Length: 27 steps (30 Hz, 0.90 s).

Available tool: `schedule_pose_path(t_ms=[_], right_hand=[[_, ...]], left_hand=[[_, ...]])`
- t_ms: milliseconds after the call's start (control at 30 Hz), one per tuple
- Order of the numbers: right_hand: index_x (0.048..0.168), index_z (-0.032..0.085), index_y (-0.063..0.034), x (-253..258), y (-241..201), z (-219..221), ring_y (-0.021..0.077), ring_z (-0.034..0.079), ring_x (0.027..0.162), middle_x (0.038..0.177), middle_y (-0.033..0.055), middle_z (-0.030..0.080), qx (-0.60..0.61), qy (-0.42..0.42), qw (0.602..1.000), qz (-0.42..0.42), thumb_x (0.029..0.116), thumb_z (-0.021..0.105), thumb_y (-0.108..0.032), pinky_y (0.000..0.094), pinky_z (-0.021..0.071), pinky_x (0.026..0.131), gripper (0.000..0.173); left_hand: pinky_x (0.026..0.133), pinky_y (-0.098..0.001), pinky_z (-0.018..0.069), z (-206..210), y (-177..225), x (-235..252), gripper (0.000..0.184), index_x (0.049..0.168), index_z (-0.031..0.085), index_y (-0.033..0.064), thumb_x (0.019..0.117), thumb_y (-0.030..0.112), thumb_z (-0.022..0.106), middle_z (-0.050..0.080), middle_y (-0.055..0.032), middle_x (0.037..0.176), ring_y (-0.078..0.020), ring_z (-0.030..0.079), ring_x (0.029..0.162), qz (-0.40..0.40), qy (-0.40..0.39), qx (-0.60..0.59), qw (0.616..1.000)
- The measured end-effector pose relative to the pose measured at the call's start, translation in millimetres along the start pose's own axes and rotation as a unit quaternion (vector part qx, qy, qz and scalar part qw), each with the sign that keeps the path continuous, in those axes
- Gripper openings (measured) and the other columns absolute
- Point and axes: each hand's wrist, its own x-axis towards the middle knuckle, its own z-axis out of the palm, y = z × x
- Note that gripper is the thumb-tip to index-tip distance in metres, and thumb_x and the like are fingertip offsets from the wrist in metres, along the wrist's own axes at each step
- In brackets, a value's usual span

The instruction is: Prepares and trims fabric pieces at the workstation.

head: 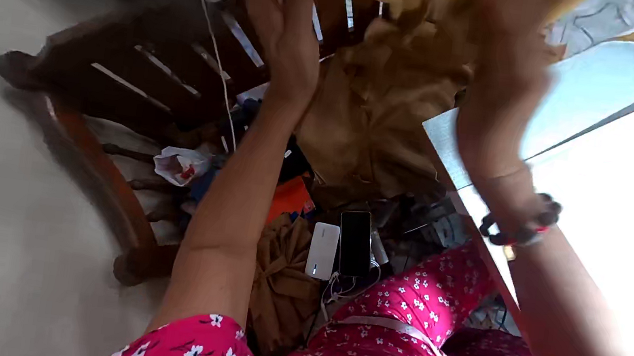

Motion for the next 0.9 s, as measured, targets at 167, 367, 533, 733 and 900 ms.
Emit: schedule_pose_path(t_ms=[167, 367, 533, 733, 900], right_hand=[[0.140, 0.057, 0.0053, -102.2, 9.0, 78.6, 0.0427, 0.056, 0.133, 0.155, 0.0258, 0.045, -0.069, -0.236, 0.965, 0.092, 0.0923, 0.059, 0.006, 0.0493, 0.0508, 0.105, 0.048], [0.137, 0.054, 0.0075, -194.2, 61.1, 43.6, 0.0401, 0.065, 0.114, 0.124, 0.0297, 0.064, 0.010, -0.249, 0.882, 0.400, 0.0972, 0.061, -0.004, 0.0547, 0.0504, 0.098, 0.042], [0.131, 0.060, 0.0087, -243.5, 21.9, -47.6, 0.0262, 0.061, 0.116, 0.126, 0.0249, 0.063, -0.007, -0.375, 0.711, 0.595, 0.1066, 0.054, -0.013, 0.0369, 0.0465, 0.102, 0.033], [0.148, 0.048, 0.0049, -352.2, -32.0, -97.3, 0.0428, 0.058, 0.130, 0.140, 0.0289, 0.059, -0.121, -0.343, 0.794, 0.487, 0.1095, 0.044, -0.018, 0.0579, 0.0428, 0.111, 0.046], [0.136, 0.062, 0.0038, -426.8, -73.2, -140.5, 0.0557, 0.065, 0.110, 0.125, 0.0346, 0.065, -0.170, -0.276, 0.784, 0.530, 0.0994, 0.061, -0.016, 0.0711, 0.0497, 0.093, 0.042]], left_hand=[[0.109, -0.0432, 0.0478, -0.5, -92.5, -161.8, 0.038, 0.123, 0.062, -0.0139, 0.1067, 0.016, 0.044, 0.066, -0.0265, 0.126, -0.0296, 0.063, 0.122, -0.163, -0.158, 0.063, 0.972], [0.118, -0.0528, 0.0359, -10.0, -116.7, -259.7, 0.023, 0.113, 0.068, -0.0142, 0.0995, 0.001, 0.058, 0.057, -0.0298, 0.141, -0.0436, 0.049, 0.138, -0.330, -0.390, 0.101, 0.853], [0.117, -0.0510, 0.0369, -4.4, -111.3, -280.3, 0.029, 0.125, 0.067, -0.0086, 0.1051, 0.011, 0.057, 0.057, -0.0281, 0.142, -0.0399, 0.052, 0.137, -0.458, -0.525, 0.127, 0.706], [0.113, -0.0614, 0.0364, -6.6, -124.0, -285.5, 0.058, 0.150, 0.050, 0.0043, 0.0935, -0.008, 0.057, 0.043, -0.0243, 0.156, -0.0432, 0.042, 0.144, -0.561, -0.512, 0.115, 0.640], [0.117, -0.0558, 0.0358, 34.3, -83.4, -202.4, 0.055, 0.153, 0.042, 0.0013, 0.1004, 0.000, 0.056, 0.039, -0.0233, 0.160, -0.0398, 0.040, 0.146, -0.408, -0.367, 0.121, 0.827]])
